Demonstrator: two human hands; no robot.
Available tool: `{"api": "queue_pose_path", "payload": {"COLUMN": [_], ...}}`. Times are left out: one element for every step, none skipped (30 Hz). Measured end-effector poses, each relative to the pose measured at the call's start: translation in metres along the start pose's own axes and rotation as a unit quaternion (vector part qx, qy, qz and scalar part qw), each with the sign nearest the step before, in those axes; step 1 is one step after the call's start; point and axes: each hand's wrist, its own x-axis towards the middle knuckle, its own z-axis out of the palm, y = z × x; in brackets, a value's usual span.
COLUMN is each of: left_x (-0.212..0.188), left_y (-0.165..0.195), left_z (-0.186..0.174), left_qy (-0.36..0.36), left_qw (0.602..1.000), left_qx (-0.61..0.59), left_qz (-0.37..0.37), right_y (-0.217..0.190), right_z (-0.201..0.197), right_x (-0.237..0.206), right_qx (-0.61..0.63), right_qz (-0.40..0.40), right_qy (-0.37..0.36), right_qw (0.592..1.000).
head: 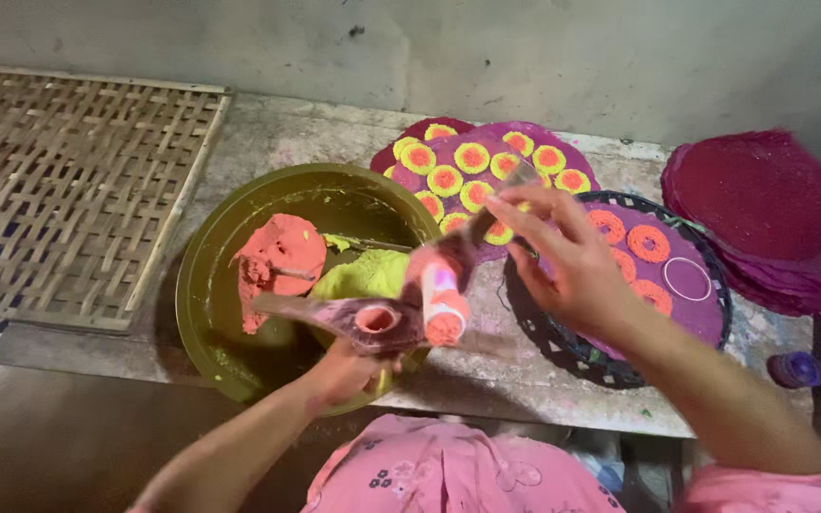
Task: The person presses orange dough into a wooden hand mold, forms flower rosettes, and places them in rings on purple discs to build decorative flower patterns, working through multiple discs while keeping bowls of orange and yellow dough beside the work.
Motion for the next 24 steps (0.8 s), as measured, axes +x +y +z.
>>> {"api": "queue_pose_path", "payload": {"left_x": [-0.001, -0.003, -0.004, -0.005, -0.005, -0.005, -0.004, -0.004, -0.004, -0.002, -0.001, 0.0, 0.001, 0.002, 0.002, 0.002, 0.003, 0.004, 0.004, 0.004, 0.004, 0.004, 0.004, 0.005], "left_y": [0.01, 0.021, 0.033, 0.044, 0.054, 0.063, 0.07, 0.074, 0.076, 0.077, 0.076, 0.074, 0.072, 0.069, 0.065, 0.062, 0.059, 0.056, 0.053, 0.051, 0.048, 0.045, 0.043, 0.041], "left_z": [-0.001, 0.0, 0.003, 0.006, 0.008, 0.008, 0.008, 0.01, 0.01, 0.01, 0.01, 0.01, 0.011, 0.012, 0.014, 0.017, 0.02, 0.024, 0.029, 0.033, 0.037, 0.042, 0.048, 0.054], "left_qy": [0.034, 0.067, 0.094, 0.119, 0.145, 0.151, 0.156, 0.16, 0.182, 0.204, 0.226, 0.22, 0.212, 0.204, 0.198, 0.192, 0.188, 0.188, 0.189, 0.191, 0.203, 0.214, 0.227, 0.221], "left_qw": [0.996, 0.984, 0.97, 0.953, 0.931, 0.928, 0.926, 0.923, 0.908, 0.89, 0.868, 0.871, 0.875, 0.88, 0.881, 0.879, 0.875, 0.89, 0.904, 0.916, 0.915, 0.914, 0.913, 0.916], "left_qx": [0.037, 0.075, 0.117, 0.159, 0.201, 0.238, 0.271, 0.301, 0.318, 0.336, 0.354, 0.335, 0.314, 0.292, 0.3, 0.308, 0.317, 0.279, 0.24, 0.203, 0.212, 0.221, 0.229, 0.207], "left_qz": [0.075, 0.149, 0.189, 0.227, 0.266, 0.243, 0.214, 0.178, 0.201, 0.231, 0.264, 0.285, 0.302, 0.313, 0.308, 0.309, 0.314, 0.307, 0.298, 0.289, 0.277, 0.264, 0.25, 0.261], "right_y": [-0.009, -0.016, -0.022, -0.028, -0.031, -0.034, -0.035, -0.034, -0.033, -0.031, -0.029, -0.027, -0.026, -0.026, -0.027, -0.029, -0.031, -0.034, -0.037, -0.04, -0.044, -0.047, -0.05, -0.052], "right_z": [0.004, 0.01, 0.017, 0.025, 0.034, 0.042, 0.048, 0.051, 0.054, 0.055, 0.054, 0.052, 0.05, 0.048, 0.047, 0.045, 0.042, 0.041, 0.039, 0.037, 0.035, 0.033, 0.033, 0.032], "right_x": [-0.004, -0.007, -0.01, -0.014, -0.019, -0.023, -0.028, -0.035, -0.043, -0.051, -0.058, -0.066, -0.074, -0.08, -0.085, -0.089, -0.092, -0.094, -0.096, -0.098, -0.1, -0.101, -0.103, -0.105], "right_qx": [0.139, 0.219, 0.297, 0.373, 0.349, 0.323, 0.298, 0.314, 0.329, 0.339, 0.379, 0.418, 0.456, 0.435, 0.414, 0.39, 0.384, 0.379, 0.376, 0.363, 0.348, 0.333, 0.332, 0.331], "right_qz": [0.096, 0.132, 0.167, 0.201, 0.188, 0.174, 0.167, 0.178, 0.188, 0.193, 0.21, 0.226, 0.247, 0.251, 0.255, 0.254, 0.244, 0.233, 0.224, 0.228, 0.23, 0.233, 0.234, 0.236], "right_qy": [-0.019, -0.043, -0.065, -0.084, -0.071, -0.057, -0.046, -0.028, -0.009, 0.013, 0.026, 0.041, 0.053, 0.064, 0.075, 0.086, 0.083, 0.079, 0.073, 0.081, 0.09, 0.098, 0.112, 0.124], "right_qw": [0.985, 0.966, 0.938, 0.902, 0.915, 0.928, 0.939, 0.932, 0.925, 0.921, 0.901, 0.879, 0.853, 0.862, 0.871, 0.881, 0.887, 0.892, 0.896, 0.9, 0.904, 0.908, 0.907, 0.905]}}
